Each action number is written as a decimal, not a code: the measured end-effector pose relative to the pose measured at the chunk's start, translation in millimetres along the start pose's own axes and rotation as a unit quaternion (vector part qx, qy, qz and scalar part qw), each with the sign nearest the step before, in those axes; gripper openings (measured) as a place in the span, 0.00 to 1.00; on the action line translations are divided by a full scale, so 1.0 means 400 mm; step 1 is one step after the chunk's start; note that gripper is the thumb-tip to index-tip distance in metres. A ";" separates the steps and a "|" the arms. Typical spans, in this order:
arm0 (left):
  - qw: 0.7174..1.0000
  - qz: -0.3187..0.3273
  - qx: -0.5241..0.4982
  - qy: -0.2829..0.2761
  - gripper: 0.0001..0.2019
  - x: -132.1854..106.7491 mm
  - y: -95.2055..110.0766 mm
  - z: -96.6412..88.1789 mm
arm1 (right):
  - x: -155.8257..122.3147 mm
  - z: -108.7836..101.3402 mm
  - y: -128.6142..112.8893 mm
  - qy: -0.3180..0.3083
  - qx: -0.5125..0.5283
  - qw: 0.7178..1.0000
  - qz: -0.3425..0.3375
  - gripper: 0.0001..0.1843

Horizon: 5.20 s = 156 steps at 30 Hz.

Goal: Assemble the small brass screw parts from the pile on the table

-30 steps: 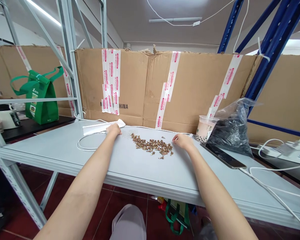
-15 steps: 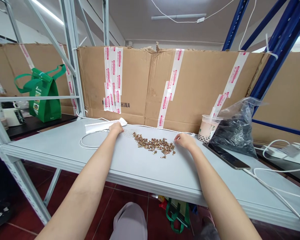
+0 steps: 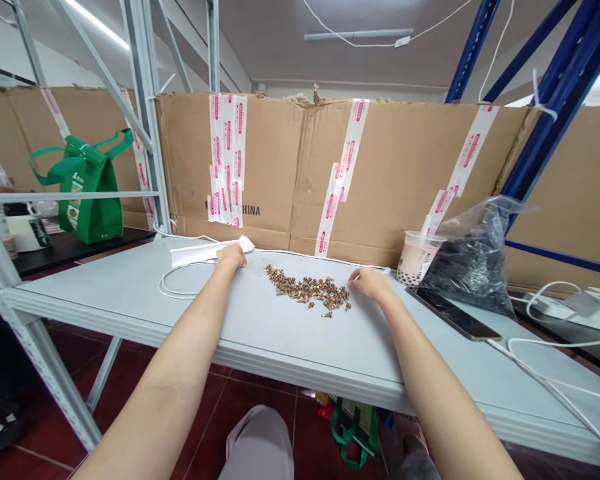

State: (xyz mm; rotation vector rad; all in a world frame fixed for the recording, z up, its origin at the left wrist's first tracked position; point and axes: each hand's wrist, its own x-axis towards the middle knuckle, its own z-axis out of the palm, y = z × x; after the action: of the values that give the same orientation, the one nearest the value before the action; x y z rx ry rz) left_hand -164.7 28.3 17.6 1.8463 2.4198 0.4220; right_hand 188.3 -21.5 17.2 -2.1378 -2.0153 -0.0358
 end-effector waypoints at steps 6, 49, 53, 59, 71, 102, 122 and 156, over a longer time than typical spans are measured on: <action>0.997 0.024 0.023 0.063 0.10 -0.010 0.004 0.000 | 0.001 0.000 0.000 0.010 0.004 1.000 0.002 0.11; 0.805 0.418 -0.420 0.040 0.09 -0.177 0.293 0.065 | -0.041 0.002 -0.125 -0.021 0.530 0.824 -0.201 0.15; 0.829 0.402 -0.374 0.108 0.09 -0.183 0.292 0.060 | -0.037 0.011 -0.121 -0.033 0.514 0.831 -0.210 0.13; 0.826 0.419 -0.355 0.128 0.09 -0.192 0.295 0.053 | -0.030 0.026 -0.119 -0.034 0.495 0.827 -0.264 0.18; 0.825 0.421 -0.352 0.135 0.08 -0.211 0.305 0.048 | -0.042 0.011 -0.128 0.002 0.480 0.845 -0.237 0.21; 0.827 0.435 -0.343 0.099 0.09 -0.211 0.306 0.046 | -0.039 0.006 -0.122 -0.018 0.493 0.833 -0.250 0.23; 0.816 0.467 -0.321 0.116 0.08 -0.209 0.311 0.056 | -0.032 0.016 -0.111 -0.047 0.507 0.826 -0.241 0.22; 0.859 0.481 -0.096 0.144 0.17 -0.154 0.255 0.072 | -0.004 0.026 -0.033 0.071 0.060 0.991 -0.096 0.21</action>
State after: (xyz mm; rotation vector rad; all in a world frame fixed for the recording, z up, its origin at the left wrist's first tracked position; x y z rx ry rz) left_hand -46.0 -1.0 9.5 2.9124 1.2659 0.9892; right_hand 173.9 -20.8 8.6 -1.8125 -2.0759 -0.0911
